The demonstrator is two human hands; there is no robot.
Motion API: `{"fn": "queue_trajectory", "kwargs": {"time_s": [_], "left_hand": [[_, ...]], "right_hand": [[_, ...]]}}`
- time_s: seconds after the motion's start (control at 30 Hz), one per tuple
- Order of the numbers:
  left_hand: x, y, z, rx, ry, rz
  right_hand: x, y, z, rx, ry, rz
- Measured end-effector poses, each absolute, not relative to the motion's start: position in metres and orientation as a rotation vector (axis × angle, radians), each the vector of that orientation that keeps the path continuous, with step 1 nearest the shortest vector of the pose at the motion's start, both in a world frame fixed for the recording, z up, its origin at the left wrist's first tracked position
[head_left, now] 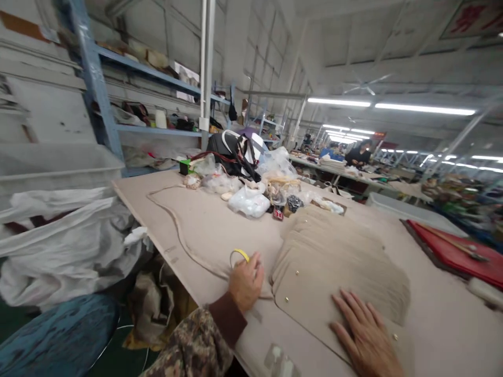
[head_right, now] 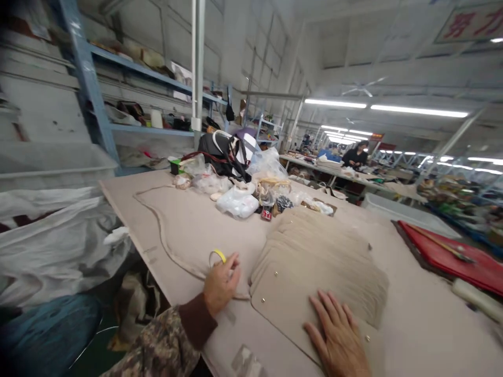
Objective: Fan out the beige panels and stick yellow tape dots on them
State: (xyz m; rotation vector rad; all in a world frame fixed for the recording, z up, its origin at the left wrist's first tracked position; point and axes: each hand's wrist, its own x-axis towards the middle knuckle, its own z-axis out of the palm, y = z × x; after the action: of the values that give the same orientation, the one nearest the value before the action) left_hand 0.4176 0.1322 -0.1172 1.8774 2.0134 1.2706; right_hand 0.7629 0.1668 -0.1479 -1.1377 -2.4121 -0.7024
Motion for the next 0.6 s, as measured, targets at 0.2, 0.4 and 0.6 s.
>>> {"fn": "queue_trajectory", "kwargs": {"time_s": [0.2, 0.4, 0.6], "left_hand": [[0.416, 0.128, -0.112, 2.031, 1.985, 1.294], [0.429, 0.118, -0.104, 2.220, 1.956, 0.959], [0.432, 0.115, -0.102, 2.289, 1.981, 0.759]], "right_hand": [[0.748, 0.155, -0.132, -1.243, -2.405, -0.578], [0.749, 0.155, -0.133, -1.204, -2.381, -0.580], [0.766, 0.176, -0.169, -0.942, -2.327, -0.656]]}}
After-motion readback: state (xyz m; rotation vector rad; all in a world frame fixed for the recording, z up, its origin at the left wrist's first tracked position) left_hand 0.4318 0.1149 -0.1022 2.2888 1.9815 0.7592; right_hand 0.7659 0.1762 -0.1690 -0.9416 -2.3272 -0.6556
